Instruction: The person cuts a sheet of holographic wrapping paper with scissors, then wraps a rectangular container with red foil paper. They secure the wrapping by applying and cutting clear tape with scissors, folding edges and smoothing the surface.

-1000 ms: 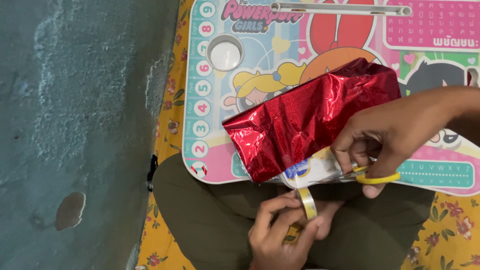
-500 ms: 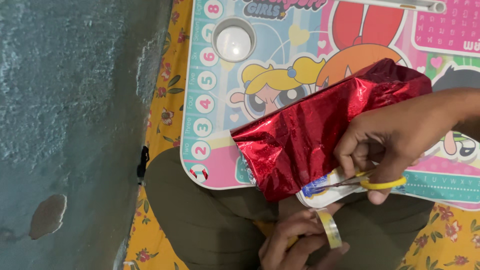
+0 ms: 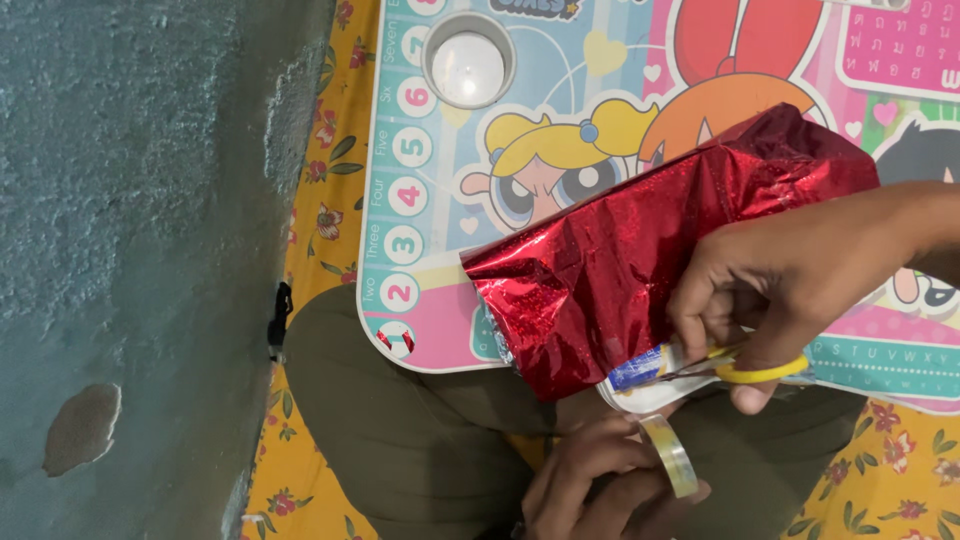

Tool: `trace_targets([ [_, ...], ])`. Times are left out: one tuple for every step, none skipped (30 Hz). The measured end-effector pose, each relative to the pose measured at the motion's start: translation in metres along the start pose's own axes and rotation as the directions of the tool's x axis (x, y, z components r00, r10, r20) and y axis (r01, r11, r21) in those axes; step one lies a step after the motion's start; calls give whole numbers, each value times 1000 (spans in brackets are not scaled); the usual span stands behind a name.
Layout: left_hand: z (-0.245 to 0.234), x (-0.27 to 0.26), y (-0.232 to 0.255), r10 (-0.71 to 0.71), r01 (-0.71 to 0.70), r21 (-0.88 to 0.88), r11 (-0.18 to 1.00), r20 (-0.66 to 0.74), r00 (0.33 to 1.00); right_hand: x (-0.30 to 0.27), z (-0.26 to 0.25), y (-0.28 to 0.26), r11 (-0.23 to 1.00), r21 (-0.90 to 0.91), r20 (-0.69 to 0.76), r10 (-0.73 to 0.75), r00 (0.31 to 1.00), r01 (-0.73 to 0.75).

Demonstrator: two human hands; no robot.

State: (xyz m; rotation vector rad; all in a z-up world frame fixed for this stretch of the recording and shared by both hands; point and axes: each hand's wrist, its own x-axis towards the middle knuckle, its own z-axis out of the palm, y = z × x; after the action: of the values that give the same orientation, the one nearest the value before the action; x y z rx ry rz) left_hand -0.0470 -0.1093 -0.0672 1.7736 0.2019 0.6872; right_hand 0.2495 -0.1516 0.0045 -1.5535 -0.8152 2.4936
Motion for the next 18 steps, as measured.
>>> trace_targets([
  [2,1,0,8,-8,-4,1000,-19,1000,1,1,1,1000,-4,-14,7,1000,-7],
  [5,3,-1,16,-16,-8,1000,-38,999,1,3,3,1000,-8,-29,14,999,-14],
  [6,3,-1,24,-25,-12,1000,-56,998,1,4,5,1000,-15,-45,5,999,-6],
  [5,3,0,25,-25,4,1000,-33,999,1,4,7,1000,-22,-61,-3,998,2],
  [2,2,1,26,-26,19,999,-10,1000,2,4,9,1000,-29,-78,-12,997,10],
  [0,1,2,27,-28,35,999,13,1000,2,4,12,1000,-2,-97,-13,995,13],
  [1,1,2,24,-24,27,999,8,1000,1,4,14,1000,23,-118,-13,993,16],
  [1,2,1,20,-20,19,1000,4,1000,1,4,16,999,48,-139,-14,990,21],
  [1,2,2,16,-16,13,1000,0,1000,1,5,17,1000,10,-146,-19,989,21],
  [0,2,2,33,-33,8,999,9,999,1,5,18,999,-28,-153,-25,988,21],
  [-1,2,2,53,-53,2,999,19,998,1,6,19,998,-65,-162,-31,986,21],
  [-2,2,3,73,-73,-4,997,30,997,1,6,19,995,-88,-173,-52,983,38],
  [-2,1,5,100,-100,0,995,45,994,1,5,18,992,-111,-184,-74,980,54],
  [-3,-1,7,127,-128,4,992,60,990,2,5,17,988,-135,-194,-96,976,71],
  [-4,-3,9,153,-155,9,988,75,985,2,5,14,987,-148,-182,-87,980,60],
  [-4,-5,11,131,-131,2,991,54,990,2,4,11,986,-161,-169,-77,983,50],
  [-5,-7,12,110,-109,-6,994,34,993,2,5,8,984,-174,-158,-67,985,39],
  [-5,-10,14,88,-88,-15,996,14,996,1,5,5,980,-197,-132,-42,990,16],
])
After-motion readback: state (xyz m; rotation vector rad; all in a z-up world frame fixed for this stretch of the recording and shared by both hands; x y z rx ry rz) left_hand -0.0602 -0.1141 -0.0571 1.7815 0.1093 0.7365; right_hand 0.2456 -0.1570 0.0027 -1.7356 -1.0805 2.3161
